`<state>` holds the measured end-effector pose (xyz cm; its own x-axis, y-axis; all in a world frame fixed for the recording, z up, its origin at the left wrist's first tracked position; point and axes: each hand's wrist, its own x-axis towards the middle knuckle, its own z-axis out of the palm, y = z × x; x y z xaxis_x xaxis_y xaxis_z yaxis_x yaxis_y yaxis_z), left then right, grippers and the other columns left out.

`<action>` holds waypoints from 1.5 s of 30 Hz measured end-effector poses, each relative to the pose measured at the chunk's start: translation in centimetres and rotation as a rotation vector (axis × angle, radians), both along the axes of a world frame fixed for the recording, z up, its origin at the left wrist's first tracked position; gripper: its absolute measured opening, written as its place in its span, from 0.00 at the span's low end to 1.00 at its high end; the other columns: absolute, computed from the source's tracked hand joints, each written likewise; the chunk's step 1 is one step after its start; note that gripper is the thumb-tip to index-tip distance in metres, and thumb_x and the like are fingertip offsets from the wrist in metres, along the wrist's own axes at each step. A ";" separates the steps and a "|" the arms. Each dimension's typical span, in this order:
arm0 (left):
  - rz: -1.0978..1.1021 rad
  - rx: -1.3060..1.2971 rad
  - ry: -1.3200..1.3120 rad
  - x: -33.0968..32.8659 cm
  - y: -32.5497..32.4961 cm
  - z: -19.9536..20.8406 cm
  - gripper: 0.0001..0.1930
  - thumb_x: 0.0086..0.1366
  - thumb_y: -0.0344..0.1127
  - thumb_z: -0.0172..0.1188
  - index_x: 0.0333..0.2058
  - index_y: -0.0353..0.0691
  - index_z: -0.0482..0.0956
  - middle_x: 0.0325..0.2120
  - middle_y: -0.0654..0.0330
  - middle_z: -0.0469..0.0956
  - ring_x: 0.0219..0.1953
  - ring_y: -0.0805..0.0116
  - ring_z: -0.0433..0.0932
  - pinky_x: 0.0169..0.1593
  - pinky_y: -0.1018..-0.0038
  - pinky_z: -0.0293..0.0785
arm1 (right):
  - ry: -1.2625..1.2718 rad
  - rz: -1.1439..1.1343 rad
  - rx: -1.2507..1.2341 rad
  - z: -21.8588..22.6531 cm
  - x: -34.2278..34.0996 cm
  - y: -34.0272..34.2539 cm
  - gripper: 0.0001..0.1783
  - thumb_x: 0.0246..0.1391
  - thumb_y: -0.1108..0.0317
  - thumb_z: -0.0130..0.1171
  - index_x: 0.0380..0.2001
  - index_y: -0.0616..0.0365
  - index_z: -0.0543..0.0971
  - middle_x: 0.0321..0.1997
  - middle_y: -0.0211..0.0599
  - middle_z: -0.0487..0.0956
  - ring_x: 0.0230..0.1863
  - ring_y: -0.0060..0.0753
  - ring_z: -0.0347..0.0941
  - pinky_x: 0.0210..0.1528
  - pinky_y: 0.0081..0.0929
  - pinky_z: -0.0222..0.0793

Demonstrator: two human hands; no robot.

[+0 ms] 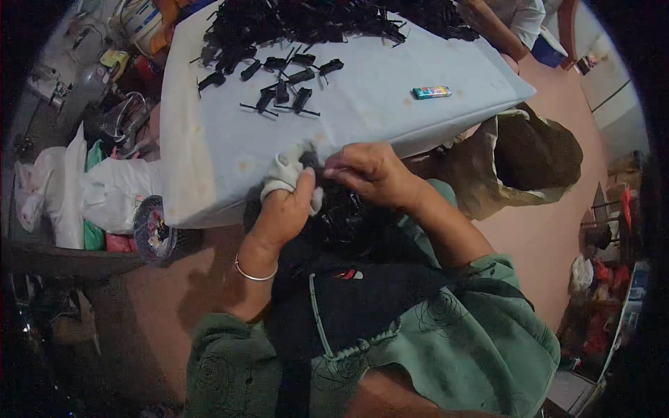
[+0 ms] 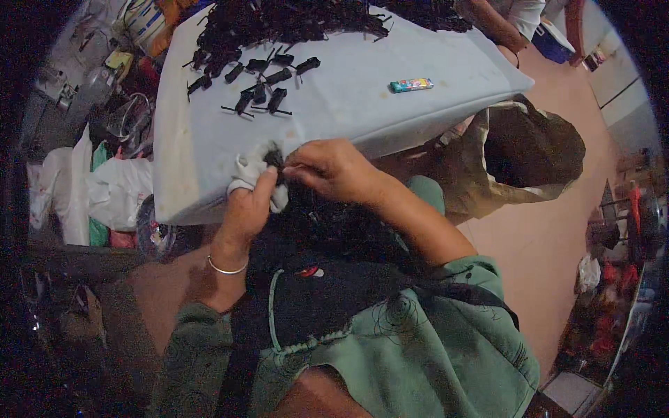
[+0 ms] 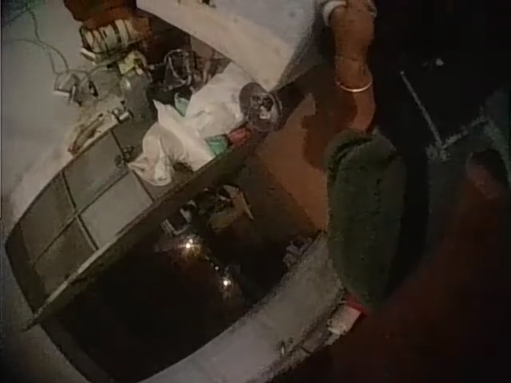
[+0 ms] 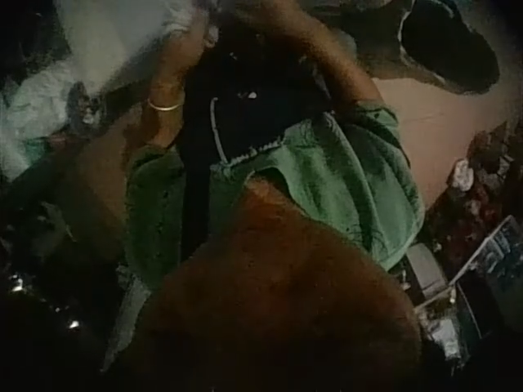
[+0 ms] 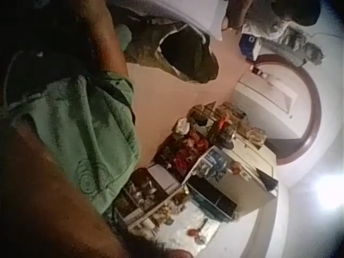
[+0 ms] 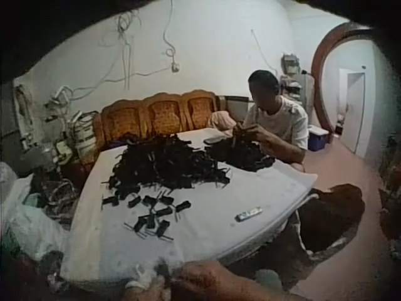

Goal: Applying small white foam or cloth pieces to black plastic components and placing them into a collection bucket.

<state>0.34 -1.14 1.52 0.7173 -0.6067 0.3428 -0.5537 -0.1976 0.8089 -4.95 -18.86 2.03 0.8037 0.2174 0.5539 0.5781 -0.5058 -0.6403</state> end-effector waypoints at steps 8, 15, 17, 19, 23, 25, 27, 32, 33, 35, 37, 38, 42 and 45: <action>0.026 -0.441 0.446 0.4 -0.3 -0.7 0.11 0.59 0.29 0.44 0.38 0.31 0.69 0.33 0.58 0.71 0.35 0.70 0.69 0.39 0.76 0.65 | 0.153 0.014 0.055 0.7 -1.2 -0.4 0.05 0.47 0.73 0.54 0.28 0.63 0.74 0.23 0.39 0.74 0.25 0.29 0.71 0.29 0.23 0.65; -0.090 -0.161 0.329 -1.2 -0.5 1.4 0.14 0.58 0.27 0.43 0.43 0.31 0.64 0.30 0.59 0.69 0.34 0.73 0.67 0.38 0.78 0.64 | 0.329 -0.057 0.245 0.7 -0.5 1.0 0.08 0.50 0.69 0.54 0.24 0.64 0.73 0.19 0.25 0.70 0.23 0.13 0.60 0.25 0.19 0.61; -0.072 -0.115 0.332 -1.1 -0.4 1.4 0.14 0.58 0.27 0.43 0.44 0.32 0.63 0.31 0.59 0.69 0.34 0.73 0.66 0.37 0.79 0.64 | 0.393 -0.096 0.247 0.8 -0.2 1.4 0.09 0.51 0.68 0.53 0.23 0.64 0.72 0.18 0.27 0.69 0.22 0.14 0.59 0.24 0.20 0.60; -0.103 -0.261 0.623 -0.9 -0.4 1.2 0.13 0.57 0.27 0.44 0.43 0.32 0.64 0.32 0.58 0.68 0.34 0.72 0.66 0.38 0.78 0.64 | 0.455 -0.134 0.249 1.0 -0.2 1.6 0.10 0.51 0.67 0.52 0.22 0.63 0.71 0.17 0.28 0.67 0.21 0.16 0.58 0.24 0.20 0.59; -0.128 -0.374 0.741 -0.7 -0.4 1.2 0.13 0.56 0.26 0.45 0.42 0.32 0.65 0.33 0.56 0.68 0.35 0.70 0.66 0.40 0.76 0.65 | 0.351 -0.059 0.148 1.3 -0.6 1.7 0.13 0.53 0.64 0.48 0.23 0.64 0.70 0.14 0.47 0.65 0.16 0.32 0.59 0.21 0.31 0.58; -0.011 -0.101 0.184 -1.1 -0.5 1.7 0.14 0.54 0.25 0.46 0.42 0.32 0.65 0.33 0.55 0.68 0.37 0.68 0.68 0.43 0.75 0.65 | 0.383 -0.030 0.102 1.3 -0.3 1.8 0.14 0.54 0.63 0.46 0.23 0.64 0.69 0.15 0.49 0.66 0.16 0.35 0.59 0.22 0.32 0.59; 0.021 -0.080 0.070 -0.9 -0.5 0.5 0.14 0.54 0.26 0.46 0.42 0.31 0.65 0.34 0.53 0.68 0.37 0.66 0.68 0.43 0.74 0.65 | 0.397 -0.045 0.093 0.6 0.0 2.1 0.15 0.55 0.62 0.44 0.23 0.64 0.70 0.16 0.50 0.67 0.17 0.43 0.61 0.23 0.35 0.60; 0.045 -0.089 -0.044 -0.4 0.0 -1.1 0.16 0.54 0.27 0.47 0.42 0.30 0.64 0.36 0.48 0.69 0.39 0.58 0.69 0.46 0.71 0.64 | 0.438 -0.013 0.164 -0.2 0.6 2.7 0.16 0.55 0.61 0.45 0.23 0.64 0.70 0.16 0.44 0.65 0.20 0.35 0.58 0.24 0.32 0.60; 0.039 -0.072 -0.013 -0.6 0.1 -0.2 0.15 0.54 0.28 0.48 0.42 0.30 0.65 0.36 0.47 0.69 0.38 0.56 0.70 0.45 0.70 0.65 | 0.503 0.016 0.168 -0.4 0.6 2.7 0.16 0.56 0.61 0.45 0.22 0.64 0.69 0.14 0.38 0.61 0.20 0.20 0.53 0.23 0.27 0.58; 0.040 -0.055 0.015 -0.3 0.5 -0.1 0.15 0.54 0.30 0.49 0.41 0.29 0.65 0.36 0.47 0.70 0.38 0.55 0.70 0.45 0.69 0.65 | 0.512 -0.066 0.070 0.9 1.1 1.9 0.16 0.55 0.61 0.46 0.23 0.64 0.70 0.14 0.38 0.63 0.19 0.22 0.54 0.23 0.27 0.58; -0.022 0.241 -0.116 0.8 1.4 -1.1 0.15 0.55 0.33 0.52 0.39 0.30 0.68 0.35 0.46 0.71 0.37 0.56 0.71 0.42 0.67 0.66 | 0.293 -0.258 -0.143 0.7 2.6 0.8 0.14 0.52 0.60 0.49 0.25 0.61 0.72 0.14 0.41 0.69 0.15 0.32 0.62 0.23 0.30 0.61; -0.023 0.242 -0.118 0.7 1.2 -0.7 0.15 0.55 0.33 0.52 0.39 0.30 0.68 0.35 0.46 0.71 0.37 0.56 0.71 0.42 0.67 0.66 | 0.291 -0.259 -0.142 0.1 3.6 0.4 0.14 0.52 0.60 0.49 0.25 0.61 0.72 0.14 0.41 0.69 0.15 0.32 0.62 0.23 0.30 0.61; -0.046 0.135 -0.077 0.5 0.4 0.1 0.14 0.55 0.35 0.54 0.39 0.33 0.71 0.32 0.46 0.72 0.35 0.54 0.71 0.40 0.66 0.66 | 0.087 -0.582 -0.444 -0.9 6.8 -0.5 0.08 0.45 0.64 0.51 0.26 0.56 0.71 0.18 0.43 0.72 0.22 0.47 0.69 0.24 0.37 0.64; 0.083 0.075 -0.044 1.0 0.2 0.3 0.14 0.54 0.34 0.54 0.40 0.34 0.70 0.31 0.47 0.73 0.34 0.54 0.72 0.39 0.67 0.66 | 0.063 -0.521 -0.519 -1.9 6.6 -0.9 0.08 0.40 0.65 0.53 0.26 0.54 0.69 0.20 0.41 0.72 0.23 0.47 0.70 0.24 0.39 0.65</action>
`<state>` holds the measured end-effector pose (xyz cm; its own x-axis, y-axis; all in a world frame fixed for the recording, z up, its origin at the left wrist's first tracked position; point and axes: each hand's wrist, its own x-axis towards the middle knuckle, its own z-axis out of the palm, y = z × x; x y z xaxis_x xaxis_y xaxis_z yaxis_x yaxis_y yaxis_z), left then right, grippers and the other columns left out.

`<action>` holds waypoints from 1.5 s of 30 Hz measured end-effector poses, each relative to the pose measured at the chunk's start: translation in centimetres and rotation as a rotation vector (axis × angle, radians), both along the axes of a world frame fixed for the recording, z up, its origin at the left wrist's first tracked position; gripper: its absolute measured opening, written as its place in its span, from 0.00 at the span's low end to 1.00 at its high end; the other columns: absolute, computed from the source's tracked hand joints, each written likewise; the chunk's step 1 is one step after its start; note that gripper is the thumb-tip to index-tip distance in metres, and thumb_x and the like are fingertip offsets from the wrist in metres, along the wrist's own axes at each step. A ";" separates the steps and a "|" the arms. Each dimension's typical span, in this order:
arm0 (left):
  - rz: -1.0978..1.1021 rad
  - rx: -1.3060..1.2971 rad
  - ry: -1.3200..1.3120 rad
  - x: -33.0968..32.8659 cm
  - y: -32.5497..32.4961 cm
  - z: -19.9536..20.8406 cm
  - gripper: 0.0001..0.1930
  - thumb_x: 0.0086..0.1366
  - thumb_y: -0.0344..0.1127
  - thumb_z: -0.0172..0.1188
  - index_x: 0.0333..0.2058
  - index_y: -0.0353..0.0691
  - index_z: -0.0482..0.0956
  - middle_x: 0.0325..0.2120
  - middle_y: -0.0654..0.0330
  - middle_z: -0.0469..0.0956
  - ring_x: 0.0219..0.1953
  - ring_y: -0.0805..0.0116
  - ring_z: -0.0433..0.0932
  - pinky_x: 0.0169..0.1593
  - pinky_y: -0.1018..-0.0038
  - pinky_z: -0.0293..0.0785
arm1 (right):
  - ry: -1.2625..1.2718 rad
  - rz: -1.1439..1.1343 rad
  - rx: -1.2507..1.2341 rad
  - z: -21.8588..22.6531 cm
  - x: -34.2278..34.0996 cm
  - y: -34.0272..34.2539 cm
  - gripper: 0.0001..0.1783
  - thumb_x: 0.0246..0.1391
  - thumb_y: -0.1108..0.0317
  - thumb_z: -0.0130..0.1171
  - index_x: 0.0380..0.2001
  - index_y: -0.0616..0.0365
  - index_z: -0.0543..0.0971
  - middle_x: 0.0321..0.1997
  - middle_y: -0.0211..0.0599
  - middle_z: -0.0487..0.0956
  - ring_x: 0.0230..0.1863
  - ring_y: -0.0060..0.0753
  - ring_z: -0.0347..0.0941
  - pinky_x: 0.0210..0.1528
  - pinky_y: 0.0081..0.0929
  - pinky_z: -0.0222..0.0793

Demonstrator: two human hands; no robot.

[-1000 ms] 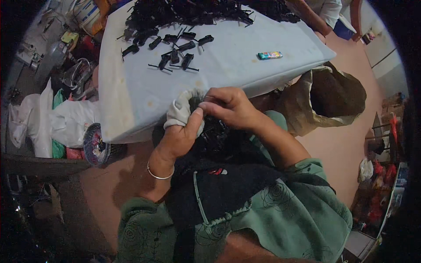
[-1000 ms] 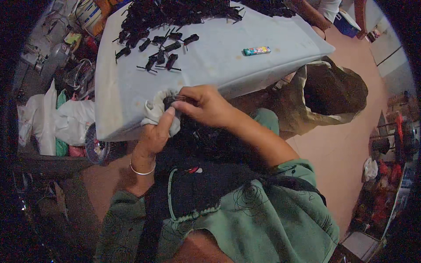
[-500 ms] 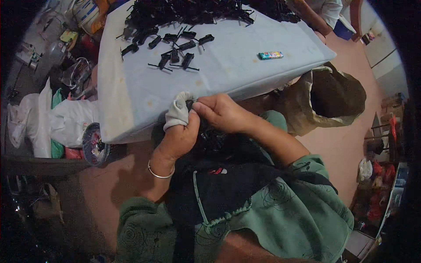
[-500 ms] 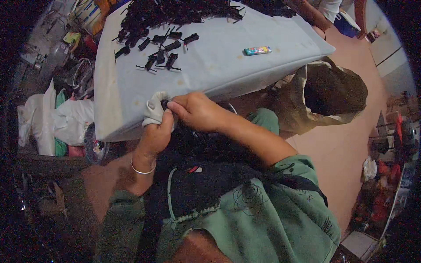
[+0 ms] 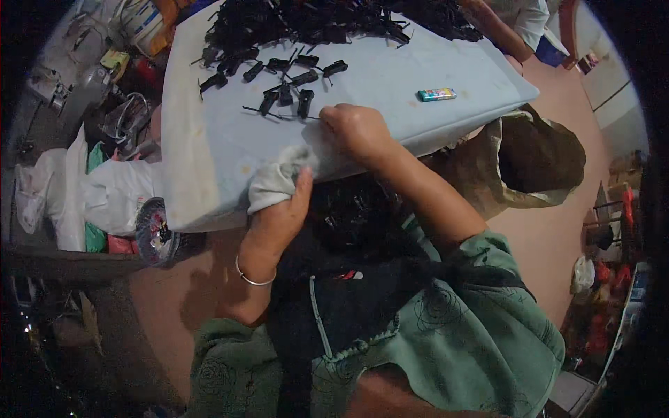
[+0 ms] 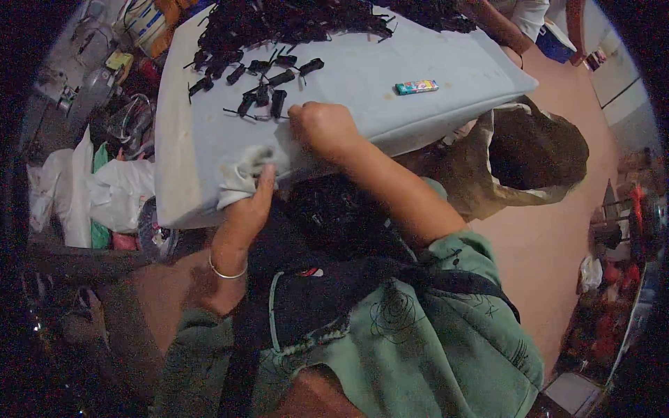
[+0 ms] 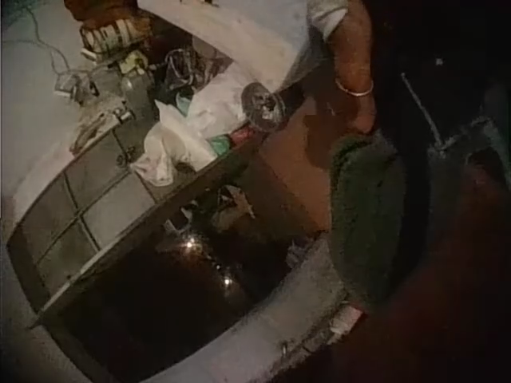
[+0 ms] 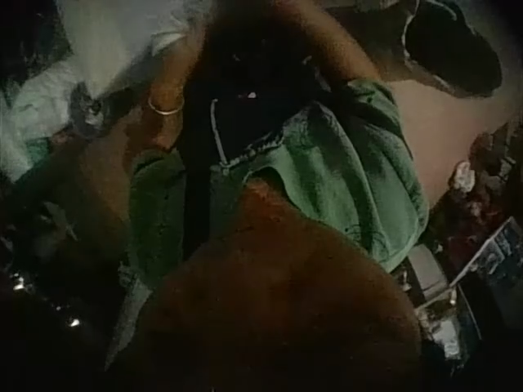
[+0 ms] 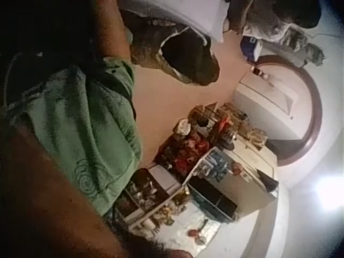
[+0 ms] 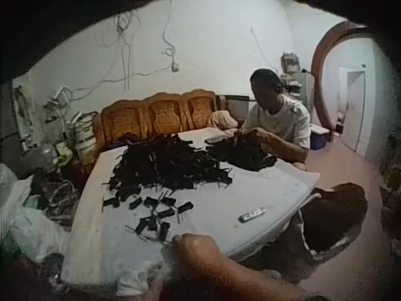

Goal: Applying small white foam or cloth pieces to black plastic components and placing them into a collection bucket.

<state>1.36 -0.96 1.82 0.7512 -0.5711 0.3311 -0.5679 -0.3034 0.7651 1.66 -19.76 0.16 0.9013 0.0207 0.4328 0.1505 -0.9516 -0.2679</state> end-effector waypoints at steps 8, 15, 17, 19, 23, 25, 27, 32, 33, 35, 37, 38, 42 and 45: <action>0.115 -0.134 -0.063 1.9 -1.3 -1.1 0.15 0.57 0.30 0.52 0.44 0.33 0.66 0.31 0.59 0.73 0.32 0.75 0.71 0.37 0.78 0.69 | -0.129 0.327 -0.100 2.2 -5.1 1.8 0.10 0.36 0.71 0.54 0.28 0.54 0.70 0.19 0.36 0.68 0.21 0.43 0.69 0.22 0.36 0.64; -0.118 -0.254 0.523 0.1 -1.1 1.6 0.12 0.55 0.25 0.52 0.39 0.33 0.67 0.25 0.63 0.72 0.22 0.77 0.70 0.24 0.81 0.68 | 0.073 0.186 0.709 2.0 -5.1 2.6 0.11 0.48 0.65 0.55 0.20 0.61 0.71 0.15 0.31 0.66 0.18 0.23 0.61 0.21 0.23 0.59; -0.196 -0.252 0.565 -0.2 -0.9 1.5 0.11 0.55 0.25 0.51 0.38 0.33 0.68 0.24 0.64 0.71 0.20 0.80 0.69 0.22 0.83 0.66 | 0.154 0.143 0.956 1.8 -4.9 2.8 0.14 0.51 0.63 0.54 0.18 0.62 0.71 0.14 0.28 0.65 0.19 0.17 0.59 0.22 0.21 0.58; -0.077 -0.205 0.351 -0.7 -1.2 1.6 0.09 0.55 0.25 0.51 0.36 0.35 0.70 0.22 0.66 0.70 0.19 0.80 0.68 0.21 0.83 0.65 | 0.227 0.215 0.975 1.6 -4.9 2.9 0.14 0.53 0.63 0.50 0.21 0.63 0.70 0.15 0.25 0.63 0.22 0.13 0.57 0.23 0.19 0.58; -0.027 -0.189 0.315 -0.6 -1.2 1.3 0.08 0.53 0.26 0.52 0.34 0.35 0.70 0.20 0.66 0.69 0.19 0.80 0.68 0.22 0.82 0.65 | 0.185 0.345 0.893 1.7 -5.5 2.7 0.14 0.55 0.64 0.48 0.22 0.64 0.70 0.16 0.24 0.64 0.22 0.13 0.56 0.24 0.17 0.58; -0.029 -0.203 0.518 -1.1 -1.4 2.1 0.09 0.53 0.27 0.53 0.35 0.35 0.70 0.21 0.62 0.71 0.21 0.75 0.70 0.24 0.78 0.67 | 0.212 0.287 0.767 1.7 -5.8 2.9 0.17 0.55 0.61 0.45 0.23 0.66 0.72 0.13 0.42 0.67 0.18 0.21 0.58 0.23 0.29 0.61; 0.006 -0.238 0.262 -0.9 -1.7 0.1 0.09 0.53 0.27 0.52 0.34 0.34 0.70 0.22 0.59 0.72 0.22 0.71 0.71 0.25 0.75 0.68 | 0.238 0.282 0.863 1.2 -5.7 3.4 0.17 0.55 0.61 0.45 0.23 0.66 0.72 0.13 0.41 0.67 0.19 0.21 0.58 0.23 0.28 0.61; 0.063 -0.066 -0.183 -0.9 -1.4 0.1 0.09 0.52 0.27 0.50 0.33 0.34 0.71 0.24 0.50 0.73 0.27 0.55 0.73 0.29 0.67 0.69 | 0.265 0.240 1.052 0.8 -5.6 4.2 0.17 0.55 0.61 0.45 0.23 0.66 0.71 0.14 0.37 0.68 0.20 0.18 0.58 0.24 0.25 0.61; 0.074 -0.032 -0.245 -1.0 -1.4 0.0 0.09 0.51 0.27 0.50 0.33 0.34 0.71 0.25 0.48 0.73 0.27 0.52 0.73 0.30 0.65 0.69 | 0.310 0.264 1.090 0.5 -5.6 4.3 0.17 0.56 0.61 0.44 0.24 0.65 0.71 0.17 0.28 0.67 0.23 0.15 0.57 0.26 0.21 0.60; 0.086 0.003 -0.305 -1.0 -1.3 -0.2 0.10 0.50 0.27 0.50 0.33 0.33 0.71 0.25 0.47 0.73 0.28 0.50 0.72 0.30 0.64 0.69 | 0.356 0.288 1.128 -0.2 -5.6 4.5 0.17 0.58 0.60 0.43 0.25 0.64 0.71 0.20 0.20 0.67 0.26 0.12 0.57 0.28 0.17 0.60; 0.028 0.094 -0.261 -1.0 -1.1 -0.7 0.11 0.49 0.26 0.50 0.34 0.32 0.70 0.25 0.45 0.72 0.29 0.48 0.72 0.32 0.64 0.69 | 0.355 0.249 1.121 -1.2 -5.7 4.7 0.17 0.58 0.60 0.43 0.25 0.63 0.71 0.21 0.19 0.67 0.27 0.12 0.57 0.28 0.17 0.60; 0.029 0.094 -0.260 -1.1 -1.0 -0.8 0.11 0.49 0.26 0.50 0.34 0.32 0.70 0.25 0.45 0.72 0.29 0.48 0.72 0.32 0.64 0.69 | 0.356 0.249 1.121 -1.7 -5.6 4.7 0.17 0.58 0.60 0.43 0.25 0.63 0.71 0.21 0.19 0.67 0.27 0.12 0.57 0.28 0.17 0.60; 0.056 -0.017 -0.249 -1.6 -1.3 -1.7 0.13 0.51 0.26 0.51 0.38 0.32 0.67 0.24 0.52 0.72 0.27 0.56 0.73 0.30 0.67 0.68 | 0.330 0.306 1.103 -1.1 -6.0 4.5 0.17 0.57 0.60 0.43 0.27 0.64 0.71 0.21 0.21 0.68 0.25 0.13 0.58 0.28 0.18 0.60; 0.031 -0.282 -0.023 -1.0 -1.3 -1.1 0.12 0.54 0.27 0.53 0.38 0.34 0.66 0.23 0.60 0.71 0.24 0.67 0.70 0.27 0.72 0.67 | 0.239 0.308 0.995 1.1 -6.3 3.6 0.15 0.56 0.61 0.46 0.28 0.65 0.70 0.19 0.28 0.68 0.23 0.15 0.58 0.25 0.20 0.60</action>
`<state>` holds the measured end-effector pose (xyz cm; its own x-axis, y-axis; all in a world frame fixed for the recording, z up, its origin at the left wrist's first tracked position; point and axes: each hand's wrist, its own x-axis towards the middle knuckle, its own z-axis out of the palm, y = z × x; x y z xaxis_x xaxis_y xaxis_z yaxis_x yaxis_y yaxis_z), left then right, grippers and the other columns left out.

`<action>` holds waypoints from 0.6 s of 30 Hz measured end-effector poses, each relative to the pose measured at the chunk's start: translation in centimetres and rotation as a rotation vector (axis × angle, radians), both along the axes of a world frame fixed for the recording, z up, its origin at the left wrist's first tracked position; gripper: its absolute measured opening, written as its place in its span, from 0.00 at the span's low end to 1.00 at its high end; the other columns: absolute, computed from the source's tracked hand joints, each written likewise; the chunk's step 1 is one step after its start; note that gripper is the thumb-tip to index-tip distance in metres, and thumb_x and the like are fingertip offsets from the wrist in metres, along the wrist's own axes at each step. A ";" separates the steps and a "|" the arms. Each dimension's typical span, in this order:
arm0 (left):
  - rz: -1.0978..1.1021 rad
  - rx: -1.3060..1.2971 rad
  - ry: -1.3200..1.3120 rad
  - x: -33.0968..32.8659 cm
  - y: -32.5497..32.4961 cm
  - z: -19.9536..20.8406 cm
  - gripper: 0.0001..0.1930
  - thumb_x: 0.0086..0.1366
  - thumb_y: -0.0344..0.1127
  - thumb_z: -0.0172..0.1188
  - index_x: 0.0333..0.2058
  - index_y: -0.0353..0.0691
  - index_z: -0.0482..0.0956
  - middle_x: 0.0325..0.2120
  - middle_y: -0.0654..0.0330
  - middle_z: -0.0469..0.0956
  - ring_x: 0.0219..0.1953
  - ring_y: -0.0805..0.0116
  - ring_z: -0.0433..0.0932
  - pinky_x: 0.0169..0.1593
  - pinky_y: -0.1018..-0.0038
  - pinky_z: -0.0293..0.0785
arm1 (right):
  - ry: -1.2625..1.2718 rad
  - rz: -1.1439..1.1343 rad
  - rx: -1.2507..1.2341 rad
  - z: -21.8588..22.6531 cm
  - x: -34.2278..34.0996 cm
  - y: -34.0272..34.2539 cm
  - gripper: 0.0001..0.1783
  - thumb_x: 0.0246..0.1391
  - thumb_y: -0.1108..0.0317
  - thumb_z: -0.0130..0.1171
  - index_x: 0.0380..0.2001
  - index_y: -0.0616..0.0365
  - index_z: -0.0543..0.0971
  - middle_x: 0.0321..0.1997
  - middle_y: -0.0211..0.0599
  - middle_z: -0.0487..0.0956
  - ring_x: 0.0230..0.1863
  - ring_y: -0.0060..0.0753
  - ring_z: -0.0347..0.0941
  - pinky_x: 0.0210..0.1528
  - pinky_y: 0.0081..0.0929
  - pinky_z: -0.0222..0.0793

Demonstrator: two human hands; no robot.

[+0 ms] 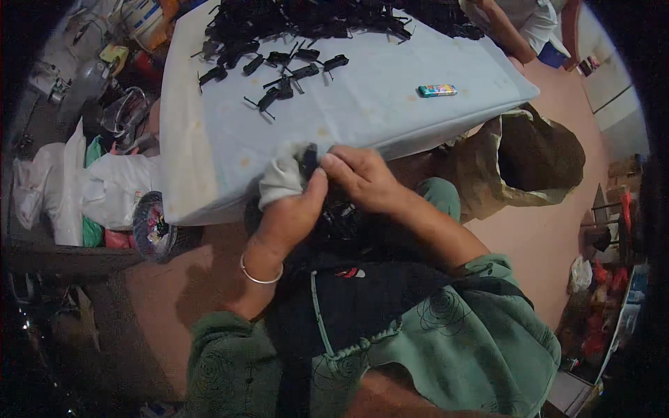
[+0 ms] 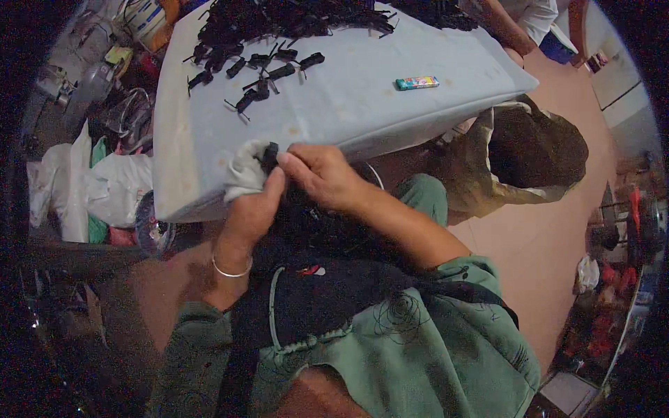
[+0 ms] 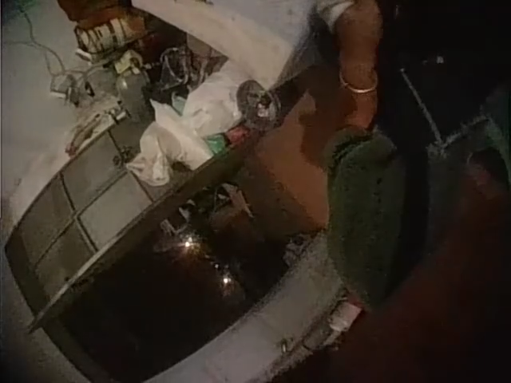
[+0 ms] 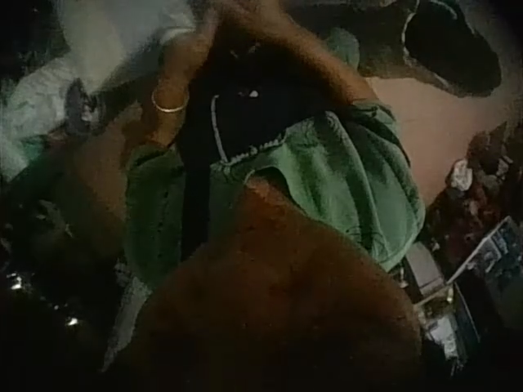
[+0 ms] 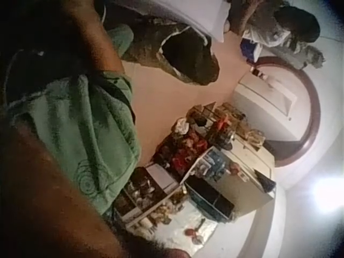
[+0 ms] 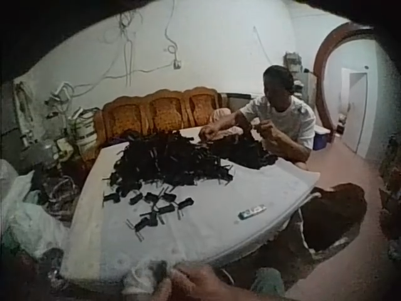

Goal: Applying small white foam or cloth pieces to black plastic components and placing them into a collection bucket.

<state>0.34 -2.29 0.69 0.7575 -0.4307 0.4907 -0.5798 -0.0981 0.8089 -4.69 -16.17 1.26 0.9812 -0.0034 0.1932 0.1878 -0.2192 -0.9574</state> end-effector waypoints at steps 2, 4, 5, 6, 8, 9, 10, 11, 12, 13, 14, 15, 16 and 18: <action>-0.043 -0.066 0.108 0.1 0.4 1.1 0.11 0.55 0.27 0.53 0.38 0.35 0.66 0.22 0.64 0.70 0.22 0.73 0.68 0.25 0.76 0.66 | -0.089 -0.067 -0.164 0.2 -0.1 -0.8 0.13 0.55 0.63 0.48 0.28 0.65 0.70 0.19 0.33 0.68 0.22 0.17 0.58 0.24 0.21 0.60; -0.098 -0.284 0.648 -0.1 1.0 1.8 0.09 0.58 0.28 0.52 0.37 0.36 0.66 0.22 0.67 0.69 0.20 0.80 0.65 0.22 0.83 0.63 | -0.079 -0.001 -0.420 -0.2 -0.2 -1.6 0.12 0.50 0.62 0.52 0.28 0.63 0.73 0.22 0.49 0.72 0.24 0.46 0.70 0.28 0.33 0.64; -0.126 -0.311 0.626 0.2 1.0 1.4 0.07 0.60 0.28 0.49 0.38 0.36 0.66 0.22 0.66 0.68 0.19 0.83 0.64 0.20 0.86 0.61 | -0.051 0.078 -0.363 -0.2 -0.3 -1.7 0.09 0.49 0.68 0.55 0.30 0.65 0.72 0.19 0.38 0.69 0.21 0.19 0.62 0.25 0.22 0.62; -0.127 -0.310 0.628 0.3 1.0 1.3 0.07 0.60 0.28 0.49 0.38 0.36 0.66 0.22 0.66 0.68 0.19 0.83 0.64 0.20 0.86 0.61 | -0.049 0.077 -0.362 -0.3 -0.3 -1.8 0.09 0.49 0.68 0.55 0.30 0.65 0.72 0.19 0.38 0.69 0.21 0.19 0.62 0.25 0.22 0.62; -0.056 -0.090 0.513 0.2 1.0 1.7 0.10 0.60 0.28 0.47 0.40 0.36 0.65 0.21 0.66 0.68 0.18 0.82 0.64 0.20 0.84 0.61 | -0.276 0.009 -0.299 -0.4 -0.2 -2.0 0.09 0.49 0.68 0.55 0.29 0.64 0.73 0.19 0.38 0.70 0.23 0.18 0.64 0.27 0.20 0.63; -0.056 -0.089 0.513 0.3 1.0 1.5 0.10 0.60 0.28 0.47 0.40 0.36 0.65 0.21 0.66 0.68 0.18 0.82 0.64 0.20 0.84 0.61 | -0.275 0.009 -0.298 -0.3 -0.1 -2.1 0.09 0.49 0.68 0.55 0.29 0.64 0.73 0.19 0.38 0.70 0.23 0.18 0.64 0.27 0.20 0.63; -0.054 0.012 0.315 0.4 1.1 1.0 0.11 0.59 0.28 0.46 0.42 0.35 0.65 0.20 0.65 0.68 0.18 0.80 0.64 0.21 0.82 0.62 | -0.294 0.033 -0.292 -0.2 0.0 -2.1 0.08 0.49 0.69 0.54 0.29 0.64 0.74 0.20 0.37 0.71 0.24 0.17 0.64 0.27 0.19 0.63; -0.054 0.111 0.117 0.5 0.9 1.1 0.12 0.59 0.28 0.45 0.43 0.34 0.64 0.20 0.65 0.67 0.17 0.79 0.64 0.21 0.80 0.62 | -0.311 0.055 -0.285 -0.3 0.2 -2.2 0.08 0.49 0.69 0.54 0.28 0.64 0.74 0.20 0.35 0.72 0.25 0.16 0.65 0.28 0.19 0.63; -0.056 0.112 0.118 0.3 0.9 1.5 0.12 0.59 0.28 0.45 0.43 0.34 0.64 0.20 0.65 0.67 0.17 0.79 0.64 0.21 0.80 0.62 | -0.310 0.053 -0.285 0.0 0.2 -2.1 0.08 0.49 0.69 0.54 0.28 0.64 0.74 0.20 0.35 0.72 0.25 0.16 0.65 0.28 0.19 0.63; -0.138 0.103 0.334 0.0 1.1 2.2 0.13 0.58 0.28 0.44 0.43 0.34 0.64 0.21 0.63 0.68 0.18 0.77 0.65 0.23 0.79 0.64 | -0.174 0.074 -0.185 0.6 0.1 -1.9 0.08 0.50 0.69 0.53 0.27 0.64 0.74 0.20 0.33 0.71 0.25 0.16 0.64 0.29 0.18 0.63; -0.219 0.092 0.550 -0.3 1.1 2.7 0.14 0.57 0.28 0.44 0.43 0.34 0.64 0.22 0.62 0.68 0.20 0.75 0.66 0.25 0.77 0.65 | -0.039 0.095 -0.085 0.9 0.0 -1.7 0.08 0.51 0.68 0.53 0.27 0.63 0.73 0.20 0.31 0.71 0.25 0.15 0.63 0.29 0.17 0.62; -0.220 0.094 0.552 -0.4 1.0 2.7 0.14 0.57 0.28 0.44 0.43 0.34 0.64 0.22 0.62 0.68 0.20 0.75 0.66 0.25 0.77 0.65 | -0.038 0.093 -0.084 0.5 0.2 -1.6 0.08 0.51 0.68 0.53 0.27 0.63 0.73 0.20 0.31 0.71 0.25 0.15 0.63 0.29 0.17 0.62; -0.224 0.095 0.491 -0.4 0.9 2.6 0.14 0.56 0.28 0.44 0.43 0.34 0.64 0.24 0.60 0.68 0.22 0.74 0.66 0.27 0.76 0.65 | 0.002 0.091 -0.029 -0.3 0.5 -1.6 0.08 0.51 0.68 0.52 0.25 0.63 0.73 0.19 0.29 0.70 0.25 0.15 0.62 0.28 0.18 0.61; -0.221 0.094 0.429 -0.2 1.0 2.2 0.14 0.56 0.28 0.44 0.43 0.34 0.64 0.26 0.59 0.68 0.24 0.73 0.66 0.29 0.76 0.66 | 0.040 0.095 0.026 -0.4 0.6 -1.3 0.09 0.52 0.68 0.52 0.24 0.63 0.72 0.19 0.27 0.69 0.24 0.15 0.60 0.28 0.18 0.60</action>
<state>0.11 -1.25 2.93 0.7679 -0.6318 0.1058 -0.2118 -0.0945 0.9727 -4.09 -17.52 0.81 0.9842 0.0855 0.1549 0.1680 -0.1776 -0.9696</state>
